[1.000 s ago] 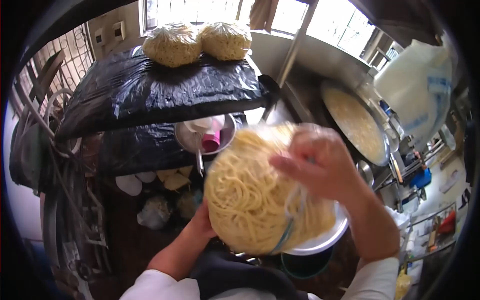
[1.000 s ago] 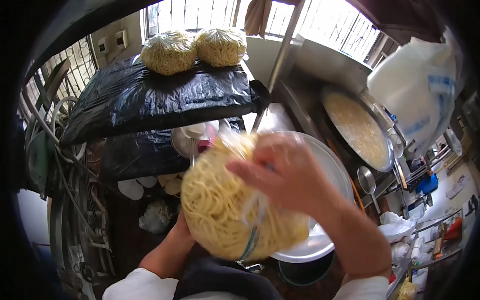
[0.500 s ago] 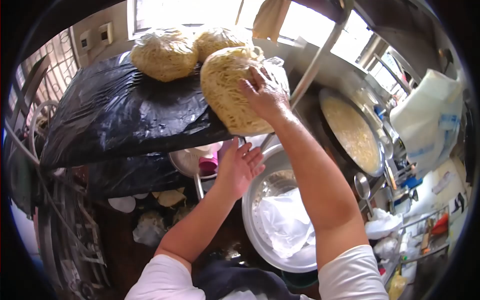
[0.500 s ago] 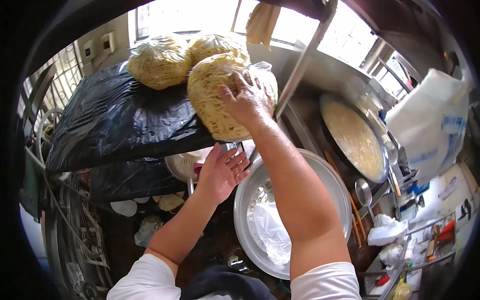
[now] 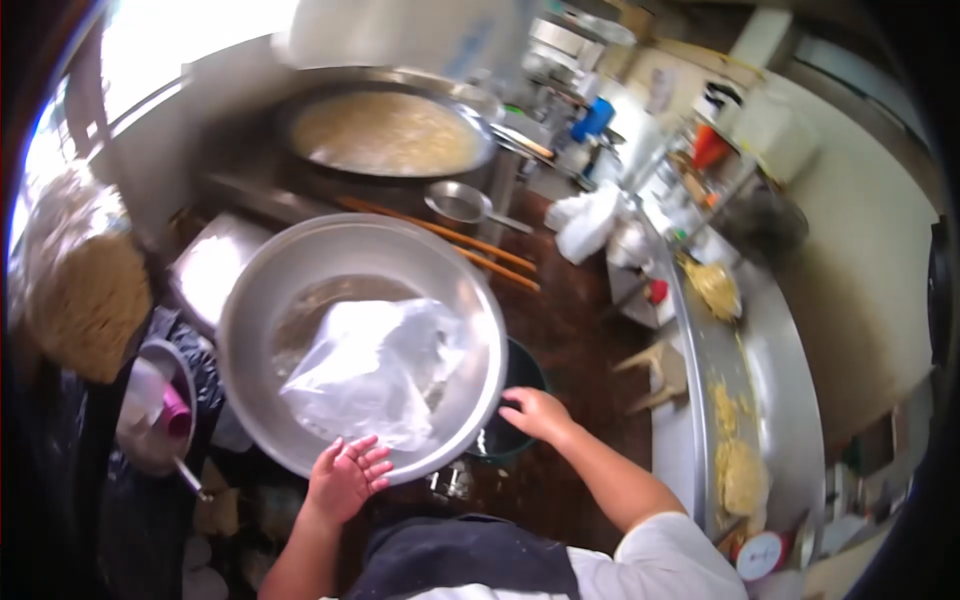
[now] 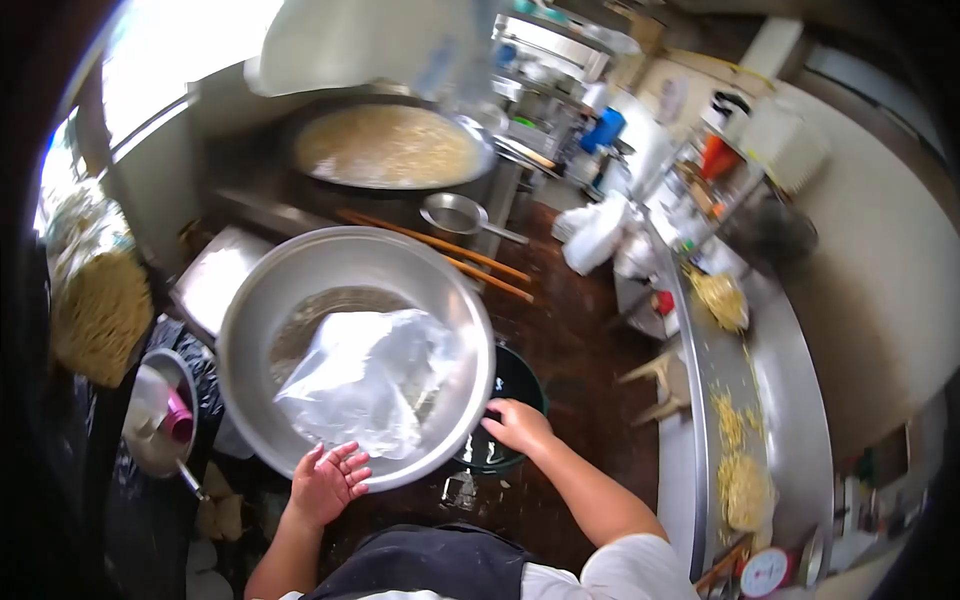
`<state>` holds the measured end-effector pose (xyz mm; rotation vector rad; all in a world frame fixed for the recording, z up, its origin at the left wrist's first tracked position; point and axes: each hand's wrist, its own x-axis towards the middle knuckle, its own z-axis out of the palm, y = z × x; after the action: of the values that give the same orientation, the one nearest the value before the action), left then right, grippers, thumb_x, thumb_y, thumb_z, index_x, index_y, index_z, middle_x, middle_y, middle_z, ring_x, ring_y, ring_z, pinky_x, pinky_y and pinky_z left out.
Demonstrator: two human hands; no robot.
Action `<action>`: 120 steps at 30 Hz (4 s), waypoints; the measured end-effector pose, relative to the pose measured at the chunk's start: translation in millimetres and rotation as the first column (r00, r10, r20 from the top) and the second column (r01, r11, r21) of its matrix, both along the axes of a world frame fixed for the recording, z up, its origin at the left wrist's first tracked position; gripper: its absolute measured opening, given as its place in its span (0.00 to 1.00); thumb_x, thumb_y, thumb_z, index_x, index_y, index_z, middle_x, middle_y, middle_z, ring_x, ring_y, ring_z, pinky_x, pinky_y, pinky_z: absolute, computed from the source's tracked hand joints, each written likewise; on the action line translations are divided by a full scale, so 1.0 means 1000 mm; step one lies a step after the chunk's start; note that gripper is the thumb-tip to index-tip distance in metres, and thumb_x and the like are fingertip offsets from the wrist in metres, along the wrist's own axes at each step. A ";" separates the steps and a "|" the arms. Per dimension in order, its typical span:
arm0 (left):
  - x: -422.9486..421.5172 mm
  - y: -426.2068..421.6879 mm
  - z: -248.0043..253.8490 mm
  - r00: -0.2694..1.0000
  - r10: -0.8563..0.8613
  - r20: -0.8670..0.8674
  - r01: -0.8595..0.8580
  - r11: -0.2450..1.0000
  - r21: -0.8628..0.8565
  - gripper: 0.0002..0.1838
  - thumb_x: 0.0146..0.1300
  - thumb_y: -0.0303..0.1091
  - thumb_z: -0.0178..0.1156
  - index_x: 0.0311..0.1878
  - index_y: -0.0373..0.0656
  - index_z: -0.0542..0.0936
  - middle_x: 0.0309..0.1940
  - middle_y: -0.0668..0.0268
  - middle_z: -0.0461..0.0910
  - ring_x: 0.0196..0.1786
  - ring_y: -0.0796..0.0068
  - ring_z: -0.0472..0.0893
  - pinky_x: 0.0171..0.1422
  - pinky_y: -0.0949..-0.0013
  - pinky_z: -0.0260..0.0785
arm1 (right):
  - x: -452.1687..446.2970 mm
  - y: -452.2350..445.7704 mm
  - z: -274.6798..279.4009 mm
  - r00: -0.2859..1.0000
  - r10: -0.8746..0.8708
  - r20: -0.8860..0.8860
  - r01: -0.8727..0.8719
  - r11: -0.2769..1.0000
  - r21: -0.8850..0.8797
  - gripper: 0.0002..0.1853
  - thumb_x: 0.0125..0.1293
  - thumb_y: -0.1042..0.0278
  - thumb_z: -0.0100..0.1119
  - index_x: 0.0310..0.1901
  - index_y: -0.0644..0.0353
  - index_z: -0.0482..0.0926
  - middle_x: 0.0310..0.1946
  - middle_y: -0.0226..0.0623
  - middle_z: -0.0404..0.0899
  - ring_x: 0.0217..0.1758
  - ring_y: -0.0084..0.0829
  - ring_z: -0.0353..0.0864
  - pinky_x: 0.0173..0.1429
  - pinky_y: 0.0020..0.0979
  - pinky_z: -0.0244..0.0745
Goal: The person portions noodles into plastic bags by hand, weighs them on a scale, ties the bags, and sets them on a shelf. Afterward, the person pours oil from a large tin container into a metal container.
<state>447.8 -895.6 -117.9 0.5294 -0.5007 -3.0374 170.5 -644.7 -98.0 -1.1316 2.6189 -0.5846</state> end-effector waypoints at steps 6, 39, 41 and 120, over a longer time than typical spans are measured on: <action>-0.132 0.062 0.042 0.952 -0.298 -0.068 0.270 0.925 -0.267 0.27 0.67 0.53 0.46 0.58 0.40 0.72 0.50 0.56 0.78 0.49 0.60 0.79 0.52 0.58 0.73 | 0.055 0.269 -0.073 0.806 -0.538 0.246 0.451 0.828 0.333 0.21 0.55 0.49 0.62 0.46 0.54 0.81 0.41 0.41 0.82 0.46 0.41 0.81 0.50 0.38 0.76; -0.999 0.798 0.077 0.569 -0.752 -0.334 -0.691 -0.216 -0.690 0.25 0.53 0.38 0.65 0.55 0.40 0.75 0.44 0.60 0.81 0.47 0.60 0.80 0.51 0.63 0.72 | -0.194 0.630 -0.006 -0.170 -0.641 0.748 0.923 -0.369 -0.107 0.17 0.63 0.68 0.62 0.52 0.64 0.76 0.42 0.34 0.81 0.45 0.23 0.78 0.51 0.25 0.73; -1.065 0.827 0.080 0.599 -0.767 -0.230 -0.715 -0.382 -0.586 0.27 0.53 0.39 0.64 0.57 0.41 0.73 0.50 0.59 0.78 0.53 0.59 0.77 0.57 0.60 0.70 | -0.223 0.621 0.003 -0.171 -0.615 0.770 0.931 -0.356 -0.078 0.17 0.63 0.68 0.63 0.51 0.64 0.76 0.40 0.33 0.81 0.42 0.22 0.79 0.48 0.24 0.73; -0.229 1.148 0.482 -0.405 -0.810 -0.424 0.635 0.084 -0.768 0.26 0.59 0.62 0.45 0.40 0.47 0.74 0.19 0.69 0.66 0.18 0.75 0.65 0.26 0.67 0.59 | 0.182 0.849 0.204 0.202 -0.700 0.685 -0.393 -0.699 -0.598 0.33 0.65 0.47 0.54 0.64 0.59 0.62 0.61 0.42 0.68 0.62 0.38 0.70 0.60 0.41 0.72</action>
<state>218.4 252.3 364.3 -2.6154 -1.4498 -3.1066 352.5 203.9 106.2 -0.5534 -0.4940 1.4037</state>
